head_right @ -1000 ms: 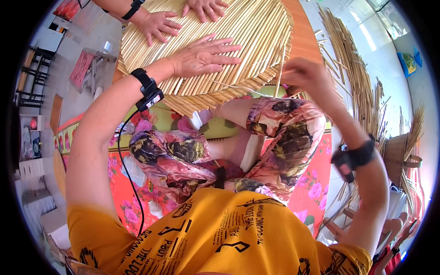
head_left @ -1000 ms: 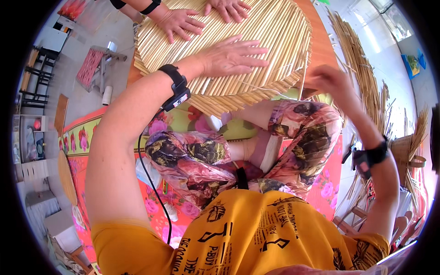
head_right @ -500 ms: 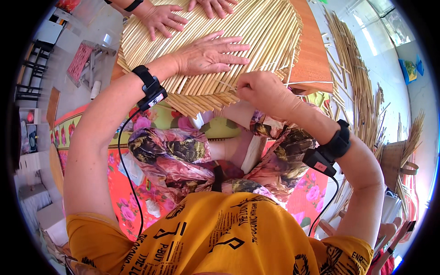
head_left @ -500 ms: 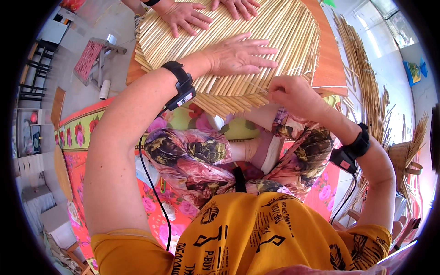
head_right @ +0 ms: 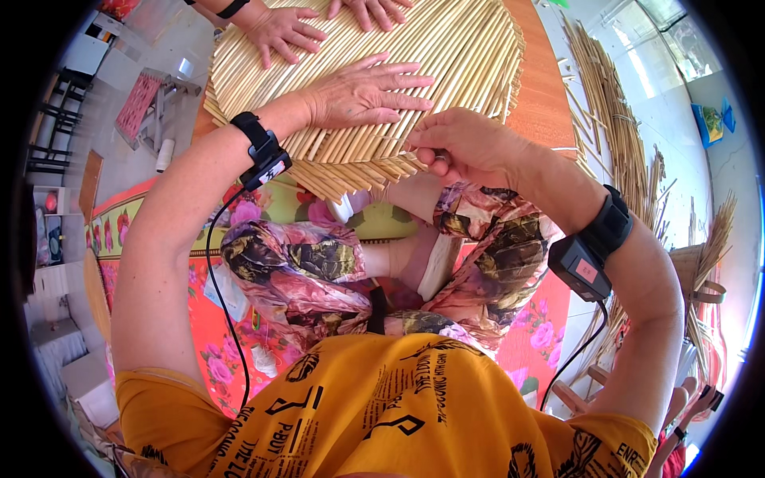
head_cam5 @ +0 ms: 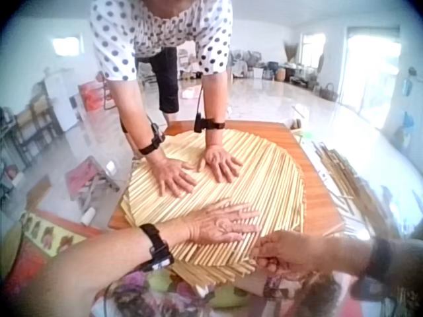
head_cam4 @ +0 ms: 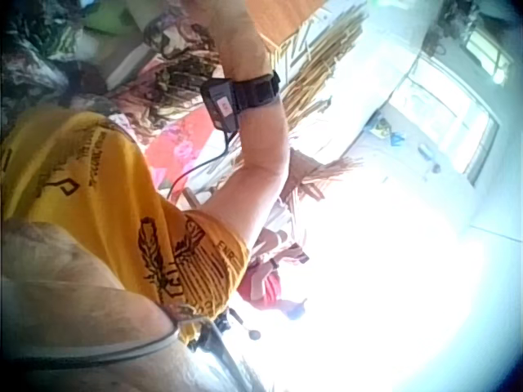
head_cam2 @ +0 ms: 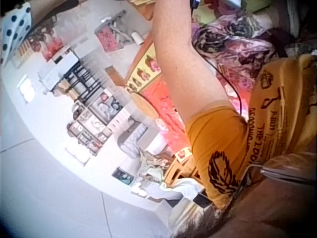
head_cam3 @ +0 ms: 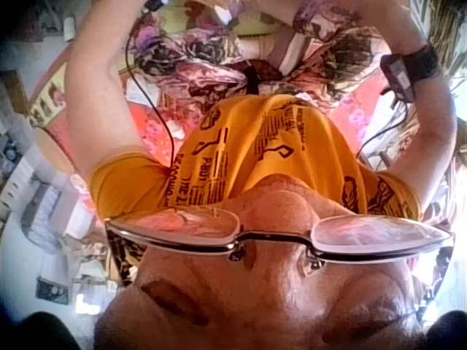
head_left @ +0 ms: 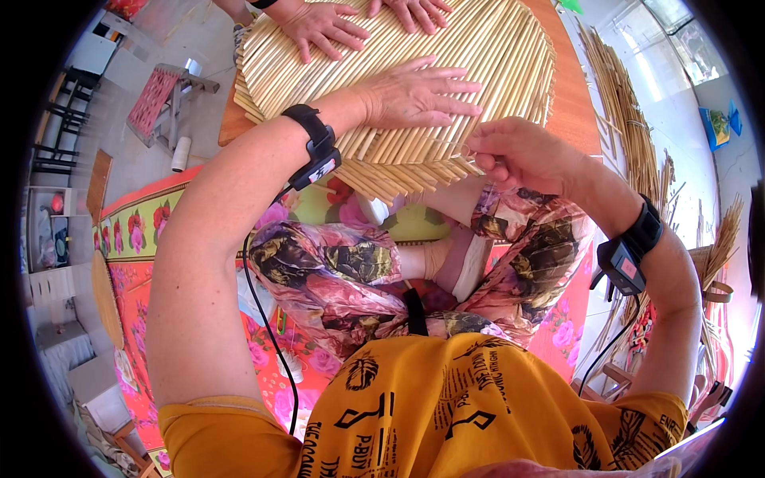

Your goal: The person weaves a round reed mat by hand, threading a white cord through the reeds along the edge to secure them while another person holds the mat in place.

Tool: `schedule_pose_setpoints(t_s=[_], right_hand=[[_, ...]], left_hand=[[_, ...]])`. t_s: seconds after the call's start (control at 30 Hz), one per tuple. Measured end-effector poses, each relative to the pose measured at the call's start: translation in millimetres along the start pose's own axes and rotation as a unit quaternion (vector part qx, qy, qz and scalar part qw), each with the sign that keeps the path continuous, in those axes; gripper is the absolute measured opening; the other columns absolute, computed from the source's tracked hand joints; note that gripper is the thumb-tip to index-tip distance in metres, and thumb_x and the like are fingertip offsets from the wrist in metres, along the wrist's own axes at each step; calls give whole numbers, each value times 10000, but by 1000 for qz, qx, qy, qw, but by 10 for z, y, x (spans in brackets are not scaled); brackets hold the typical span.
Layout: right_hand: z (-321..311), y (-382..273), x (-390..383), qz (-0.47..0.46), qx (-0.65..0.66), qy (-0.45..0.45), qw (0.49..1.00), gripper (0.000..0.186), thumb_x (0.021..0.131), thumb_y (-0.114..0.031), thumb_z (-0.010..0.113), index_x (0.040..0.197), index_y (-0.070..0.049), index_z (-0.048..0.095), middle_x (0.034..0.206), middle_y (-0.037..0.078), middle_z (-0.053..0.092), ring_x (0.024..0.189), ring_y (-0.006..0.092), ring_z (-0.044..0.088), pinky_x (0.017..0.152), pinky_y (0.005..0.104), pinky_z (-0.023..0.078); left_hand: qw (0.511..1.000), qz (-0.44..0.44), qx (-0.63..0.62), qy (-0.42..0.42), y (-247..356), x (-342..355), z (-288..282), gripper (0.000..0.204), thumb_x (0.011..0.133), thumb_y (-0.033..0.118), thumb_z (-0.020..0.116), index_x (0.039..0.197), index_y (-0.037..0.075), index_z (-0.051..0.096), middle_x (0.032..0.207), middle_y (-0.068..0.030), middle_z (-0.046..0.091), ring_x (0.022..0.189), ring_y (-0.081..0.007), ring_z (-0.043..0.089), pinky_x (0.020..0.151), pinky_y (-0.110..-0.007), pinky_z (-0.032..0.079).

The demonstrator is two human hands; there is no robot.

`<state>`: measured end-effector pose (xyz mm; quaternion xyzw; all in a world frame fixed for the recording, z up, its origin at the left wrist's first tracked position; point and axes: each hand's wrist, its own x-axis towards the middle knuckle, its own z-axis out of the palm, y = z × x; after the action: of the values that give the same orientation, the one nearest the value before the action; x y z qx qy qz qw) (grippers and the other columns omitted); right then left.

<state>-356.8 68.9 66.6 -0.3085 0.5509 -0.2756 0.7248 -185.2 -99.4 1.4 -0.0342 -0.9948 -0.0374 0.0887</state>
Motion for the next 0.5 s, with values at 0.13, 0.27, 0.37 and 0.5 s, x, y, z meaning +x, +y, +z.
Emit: schedule_pose_setpoints(t_s=[0.13,0.27,0.37,0.5], right_hand=[[21,-65,17,-55,-263,131,954,206,902,-195,585,943,-4,647,644,58,586,597,134,585,541,292,477],[36,-24,89,-143,-418,212,872,255,850,-255,639,881,-4,669,700,122,635,678,205,640,646,353,510],[250,-59,159,-107,-492,212,838,279,820,-282,659,846,-5,677,741,144,661,728,265,658,690,389,516],[380,69,285,-169,-574,233,766,283,799,-288,665,829,-7,681,759,152,671,767,328,655,713,419,515]], left_hand=[[1000,0,2,-4,-6,-19,18,444,987,433,365,1415,330,429,1552,32,266,1436,-205,210,1180,-466,121],[1000,-1,8,-4,-13,0,14,454,991,462,341,1415,327,429,1551,39,266,1437,-202,207,1182,-461,119],[1000,-7,10,2,-19,-20,41,479,976,521,331,1401,335,446,1548,49,268,1436,-204,209,1185,-462,125],[1000,-2,9,9,-32,0,46,489,970,538,330,1397,334,453,1548,56,267,1435,-207,212,1186,-461,129]])
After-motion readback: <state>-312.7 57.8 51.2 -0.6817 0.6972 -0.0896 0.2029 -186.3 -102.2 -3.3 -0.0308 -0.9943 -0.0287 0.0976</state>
